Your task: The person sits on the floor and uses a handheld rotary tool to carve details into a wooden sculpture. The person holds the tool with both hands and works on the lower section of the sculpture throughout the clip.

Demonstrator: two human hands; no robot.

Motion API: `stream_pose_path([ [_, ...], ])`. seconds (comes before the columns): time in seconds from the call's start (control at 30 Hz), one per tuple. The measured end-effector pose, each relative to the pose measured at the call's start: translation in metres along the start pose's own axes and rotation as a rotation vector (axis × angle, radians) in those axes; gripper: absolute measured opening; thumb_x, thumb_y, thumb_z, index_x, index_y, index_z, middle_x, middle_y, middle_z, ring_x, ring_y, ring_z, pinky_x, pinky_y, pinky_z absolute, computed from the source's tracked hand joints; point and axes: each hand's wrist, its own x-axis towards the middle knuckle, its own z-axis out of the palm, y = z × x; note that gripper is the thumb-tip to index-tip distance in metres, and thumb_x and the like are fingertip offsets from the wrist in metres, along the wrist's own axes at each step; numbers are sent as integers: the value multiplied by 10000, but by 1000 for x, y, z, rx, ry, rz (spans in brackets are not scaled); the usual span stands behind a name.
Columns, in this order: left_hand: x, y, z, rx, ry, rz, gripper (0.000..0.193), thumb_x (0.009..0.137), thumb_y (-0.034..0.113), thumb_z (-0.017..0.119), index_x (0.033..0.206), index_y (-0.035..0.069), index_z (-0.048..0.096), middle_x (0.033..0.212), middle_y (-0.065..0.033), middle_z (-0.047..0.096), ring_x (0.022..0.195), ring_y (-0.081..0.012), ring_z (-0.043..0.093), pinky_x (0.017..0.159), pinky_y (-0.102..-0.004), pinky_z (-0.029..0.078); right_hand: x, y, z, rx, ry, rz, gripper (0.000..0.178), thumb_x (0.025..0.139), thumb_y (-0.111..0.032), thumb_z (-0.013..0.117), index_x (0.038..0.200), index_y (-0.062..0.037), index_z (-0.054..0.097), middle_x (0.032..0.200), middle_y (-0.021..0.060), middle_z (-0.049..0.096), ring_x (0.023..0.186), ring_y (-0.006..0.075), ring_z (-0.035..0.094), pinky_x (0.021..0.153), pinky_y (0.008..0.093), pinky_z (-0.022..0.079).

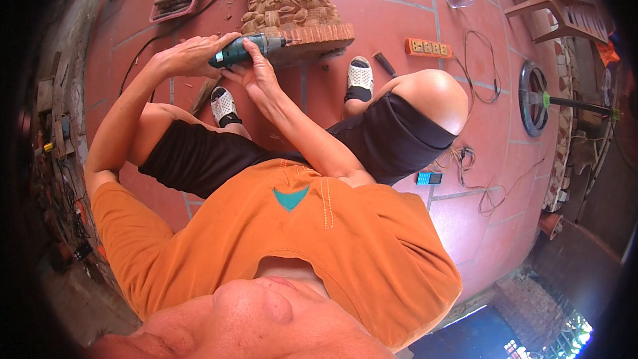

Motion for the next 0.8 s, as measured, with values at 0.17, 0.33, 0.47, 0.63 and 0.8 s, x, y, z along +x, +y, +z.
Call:
stream_pose_path([
  [0.17,1,-3,0,-16,17,45,909,644,159,754,1436,83,314,1040,-226,617,974,-380,615,831,-458,489,-1,1,0,1,-5,-2,491,864,-330,729,1237,-84,526,1175,128,615,1056,334,647,870,550,562],
  [0.33,0,1,-4,-19,-8,33,914,647,150,753,1442,91,305,1017,-222,623,959,-383,617,820,-458,489,-3,2,2,-7,8,-11,480,869,-331,721,1231,-84,526,1170,125,615,1058,327,645,874,548,561],
  [0.47,-1,4,-8,-12,-17,17,916,655,148,749,1449,92,296,996,-224,626,957,-390,619,816,-460,492,-1,0,2,-1,4,-6,477,866,-323,725,1227,-82,526,1168,128,614,1061,334,642,881,551,558],
  [0.63,0,2,-2,-7,25,-1,912,671,146,743,1458,87,286,999,-230,626,962,-397,619,824,-466,491,5,-1,0,5,-14,-5,472,862,-305,731,1221,-77,525,1171,135,610,1064,348,640,888,570,551],
  [0.8,-2,2,0,-3,49,-13,904,681,151,741,1458,83,284,1007,-234,625,960,-400,618,820,-468,491,7,-2,-2,-3,-26,-5,457,867,-297,727,1214,-77,527,1170,141,613,1056,356,647,880,584,549],
])
